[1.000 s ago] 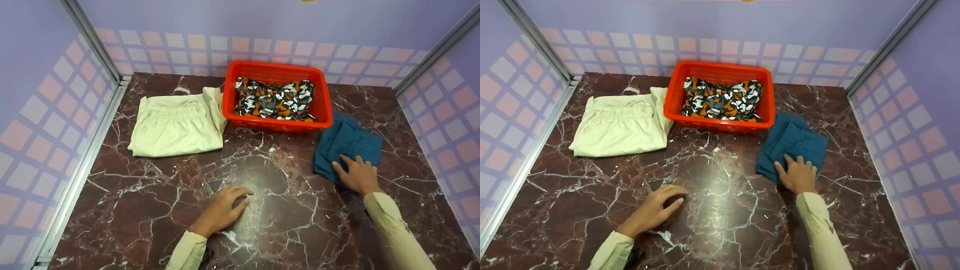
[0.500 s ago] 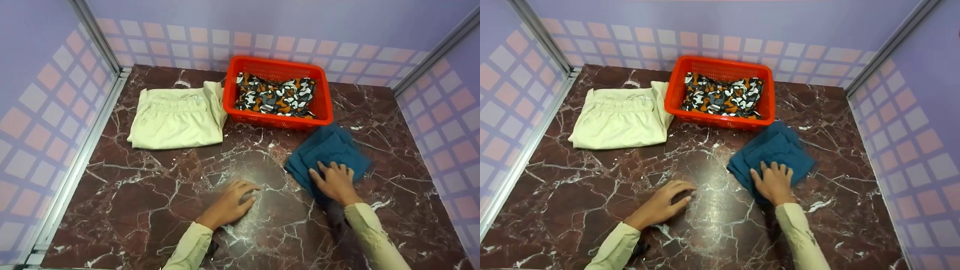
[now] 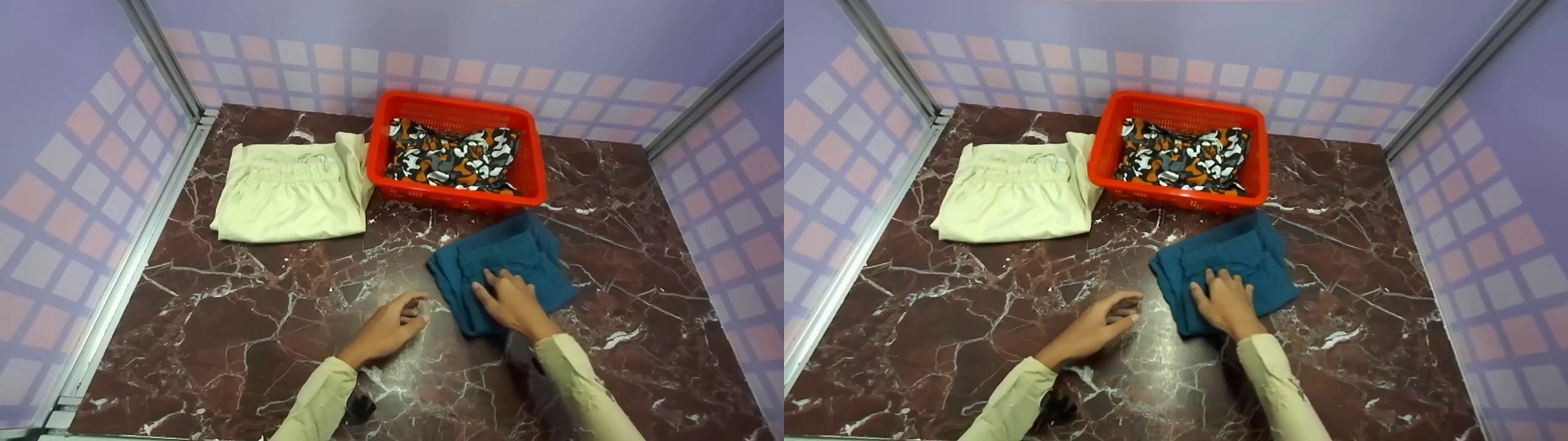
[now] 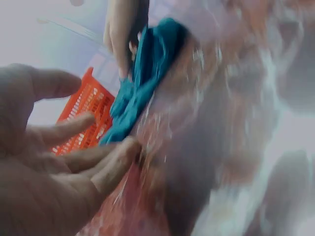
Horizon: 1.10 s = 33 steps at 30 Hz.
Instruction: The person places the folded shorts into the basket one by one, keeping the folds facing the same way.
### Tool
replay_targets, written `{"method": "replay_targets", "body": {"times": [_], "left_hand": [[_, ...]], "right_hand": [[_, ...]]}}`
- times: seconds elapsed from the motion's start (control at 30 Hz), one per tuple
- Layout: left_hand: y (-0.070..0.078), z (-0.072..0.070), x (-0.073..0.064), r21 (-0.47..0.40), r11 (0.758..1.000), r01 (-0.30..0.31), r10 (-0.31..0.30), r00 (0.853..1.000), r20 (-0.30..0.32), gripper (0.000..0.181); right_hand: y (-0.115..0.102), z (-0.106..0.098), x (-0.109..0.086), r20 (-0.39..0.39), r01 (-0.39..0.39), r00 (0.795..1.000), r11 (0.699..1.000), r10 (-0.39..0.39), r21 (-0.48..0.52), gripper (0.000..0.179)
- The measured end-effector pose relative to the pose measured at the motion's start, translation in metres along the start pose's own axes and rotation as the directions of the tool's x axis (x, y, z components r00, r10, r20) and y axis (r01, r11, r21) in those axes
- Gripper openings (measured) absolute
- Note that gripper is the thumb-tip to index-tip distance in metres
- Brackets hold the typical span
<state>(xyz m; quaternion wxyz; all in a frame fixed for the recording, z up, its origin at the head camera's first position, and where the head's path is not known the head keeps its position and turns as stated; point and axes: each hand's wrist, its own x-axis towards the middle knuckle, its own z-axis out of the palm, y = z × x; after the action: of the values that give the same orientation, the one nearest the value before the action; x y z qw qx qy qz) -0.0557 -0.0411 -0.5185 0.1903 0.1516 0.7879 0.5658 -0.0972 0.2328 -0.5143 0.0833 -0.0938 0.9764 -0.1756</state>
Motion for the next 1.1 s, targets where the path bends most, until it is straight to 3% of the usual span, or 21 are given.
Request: {"method": "replay_targets", "body": {"times": [0.2, 0.4, 0.5, 0.63, 0.83, 1.0, 1.1], "left_hand": [[0.002, 0.007, 0.008, -0.205, 0.974, 0.100, -0.111, 0.993, -0.046, 0.053], [0.004, 0.006, 0.016, -0.342, 0.929, 0.144, -0.169, 0.984, -0.047, 0.064], [0.005, 0.003, 0.020, -0.369, 0.916, 0.160, -0.192, 0.980, -0.051, 0.069], [0.008, 0.000, 0.026, -0.364, 0.917, 0.163, -0.208, 0.974, -0.087, 0.071], [0.012, -0.003, 0.036, -0.392, 0.904, 0.173, -0.254, 0.953, -0.165, 0.064], [0.013, -0.004, 0.045, -0.404, 0.894, 0.193, -0.286, 0.940, -0.185, 0.067], [0.013, -0.005, 0.049, -0.395, 0.897, 0.199, -0.284, 0.944, -0.170, 0.074]], "right_hand": [[-0.016, 0.009, 0.005, -0.004, 0.034, 0.999, 0.997, -0.034, 0.066, 0.060], [-0.030, 0.015, 0.007, -0.011, 0.055, 0.998, 0.992, -0.054, 0.113, 0.059], [-0.037, 0.016, 0.008, 0.003, 0.049, 0.999, 0.990, -0.050, 0.133, 0.059], [-0.043, 0.017, 0.011, 0.032, 0.024, 0.999, 0.986, -0.029, 0.163, 0.059], [-0.048, 0.018, 0.014, 0.062, 0.005, 0.998, 0.969, -0.021, 0.248, 0.058], [-0.043, 0.021, 0.015, 0.066, 0.025, 0.996, 0.928, -0.053, 0.371, 0.052], [-0.039, 0.023, 0.014, 0.077, 0.047, 0.993, 0.888, -0.093, 0.457, 0.050]]}}
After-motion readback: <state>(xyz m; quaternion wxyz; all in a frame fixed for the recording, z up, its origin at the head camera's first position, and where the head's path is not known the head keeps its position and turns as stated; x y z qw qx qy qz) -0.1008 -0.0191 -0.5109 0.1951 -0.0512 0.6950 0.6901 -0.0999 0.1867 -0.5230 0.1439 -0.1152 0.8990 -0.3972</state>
